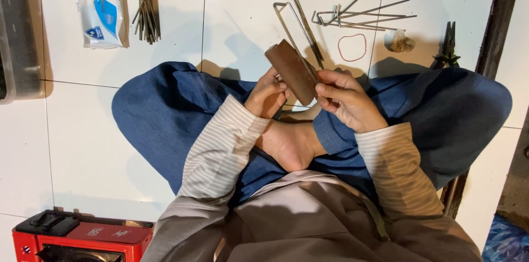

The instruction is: The person is cleaning metal stakes by sanding them with a piece of sandpaper while sitting on the floor.

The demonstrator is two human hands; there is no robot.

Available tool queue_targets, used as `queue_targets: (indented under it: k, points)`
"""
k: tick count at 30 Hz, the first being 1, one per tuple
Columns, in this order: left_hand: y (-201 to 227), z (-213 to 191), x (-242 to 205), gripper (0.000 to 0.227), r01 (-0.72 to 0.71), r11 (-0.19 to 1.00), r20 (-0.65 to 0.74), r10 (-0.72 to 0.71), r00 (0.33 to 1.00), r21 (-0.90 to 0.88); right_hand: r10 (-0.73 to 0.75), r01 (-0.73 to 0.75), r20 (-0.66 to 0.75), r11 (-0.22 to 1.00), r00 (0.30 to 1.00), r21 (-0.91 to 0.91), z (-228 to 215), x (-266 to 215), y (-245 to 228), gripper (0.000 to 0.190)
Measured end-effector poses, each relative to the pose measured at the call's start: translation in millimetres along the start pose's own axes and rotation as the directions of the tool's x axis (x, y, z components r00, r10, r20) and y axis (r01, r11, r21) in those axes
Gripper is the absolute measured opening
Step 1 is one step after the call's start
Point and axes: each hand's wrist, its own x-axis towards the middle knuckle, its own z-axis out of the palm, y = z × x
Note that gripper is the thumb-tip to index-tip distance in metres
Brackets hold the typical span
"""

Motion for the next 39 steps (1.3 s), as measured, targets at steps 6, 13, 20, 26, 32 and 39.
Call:
queue_targets:
  k: [6, 13, 20, 26, 32, 39]
  points:
    - [44.5, 63.7, -8.0, 0.062, 0.019, 0.993, -0.002, -0.019, 1.000, 0.113, -0.022, 0.027, 0.038, 0.989, 0.999, -0.148, -7.7, 0.0, 1.3, 0.011]
    - [20.3, 25.1, 2.5, 0.035, -0.069, 0.947, -0.178, 0.129, 0.975, 0.313, -0.253, 0.255, 0.044, 0.923, 0.966, -0.289, 7.1, 4.2, 4.0, 0.016]
    - [45.4, 56.8, 2.7, 0.023, -0.198, 0.919, -0.227, 0.284, 0.932, 0.341, -0.246, 0.265, 0.104, 0.930, 0.964, -0.254, 2.6, 5.2, 17.5, 0.014]
    - [46.1, 54.5, 2.9, 0.022, -0.295, 0.826, -0.099, 0.385, 0.918, 0.480, -0.343, 0.334, -0.005, 0.918, 0.939, -0.216, -7.6, 11.6, 17.7, 0.020]
    - [46.3, 54.7, 0.9, 0.028, -0.333, 0.720, -0.094, 0.482, 0.871, 0.609, -0.497, 0.482, 0.064, 0.793, 0.866, -0.373, 7.4, 3.3, 6.4, 0.026]
    - [64.6, 61.8, -1.1, 0.026, -0.299, 0.812, -0.017, 0.354, 0.935, 0.501, -0.039, 0.038, 0.012, 0.998, 0.999, 0.048, -9.8, -9.2, 8.9, 0.038]
